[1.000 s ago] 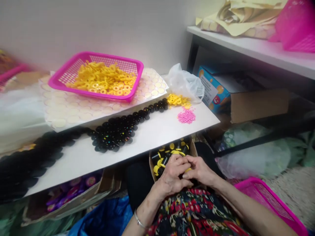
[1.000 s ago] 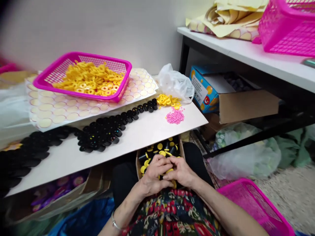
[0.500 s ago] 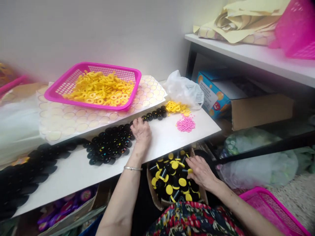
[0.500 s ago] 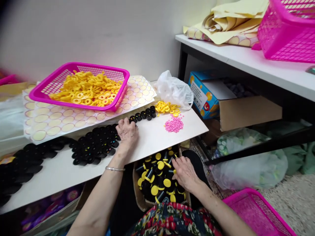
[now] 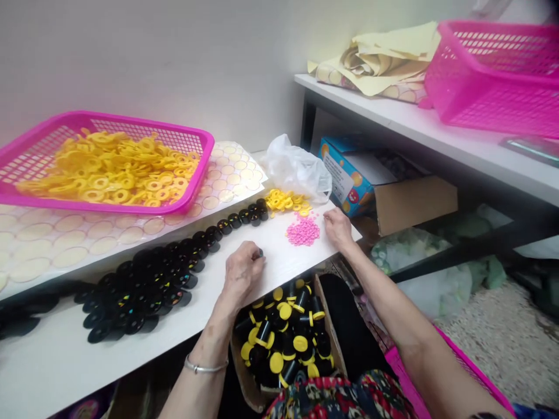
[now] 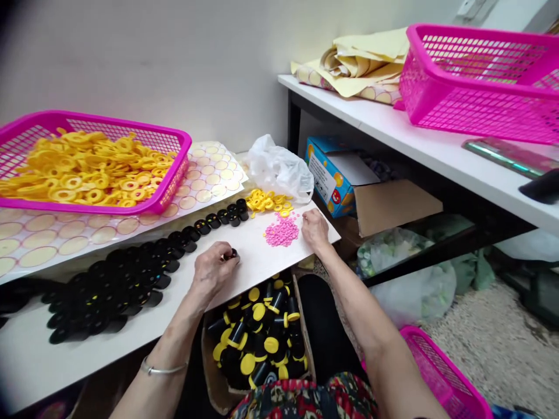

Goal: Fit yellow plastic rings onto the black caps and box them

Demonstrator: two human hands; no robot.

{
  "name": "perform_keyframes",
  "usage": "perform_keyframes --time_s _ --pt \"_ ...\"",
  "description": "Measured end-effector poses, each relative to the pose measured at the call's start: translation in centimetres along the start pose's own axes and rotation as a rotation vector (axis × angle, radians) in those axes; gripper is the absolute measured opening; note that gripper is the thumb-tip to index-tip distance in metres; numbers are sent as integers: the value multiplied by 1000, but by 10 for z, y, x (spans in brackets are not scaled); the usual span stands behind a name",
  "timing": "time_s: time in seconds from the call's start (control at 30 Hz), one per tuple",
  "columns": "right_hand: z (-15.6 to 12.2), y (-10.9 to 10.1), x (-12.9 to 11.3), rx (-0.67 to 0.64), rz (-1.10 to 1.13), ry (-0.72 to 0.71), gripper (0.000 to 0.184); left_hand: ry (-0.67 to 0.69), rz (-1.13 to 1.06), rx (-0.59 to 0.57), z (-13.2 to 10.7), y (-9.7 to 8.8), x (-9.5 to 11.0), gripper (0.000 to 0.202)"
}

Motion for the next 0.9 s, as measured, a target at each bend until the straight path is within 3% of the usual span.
perform_keyframes --time_s 0.1,0.23,0.4,0.63,0.9 --pt "25 15 -1 -87 -51 -26 21 -102 -161 116 -7 6 -9 24" --pt "34 29 -4 -166 -197 -79 21 -174 -357 182 -15 17 -21 48" --pt "25 33 -5 -187 -297 -140 25 -130 -471 216 -21 26 -25 33" --pt "13 28 -6 -410 -169 -99 21 -144 -584 226 -24 28 -25 35" --pt "18 23 -7 -392 -115 -134 21 -129 -530 214 -23 29 -28 35"
Point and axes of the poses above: each hand's wrist, its own z-axis towards the middle knuckle, its own y-axis out of the palm, x = y × z, the point moved 8 cm from there along z, towards the middle knuckle, and after that the axes turned 8 degrees about y, right-handed, at the moved point
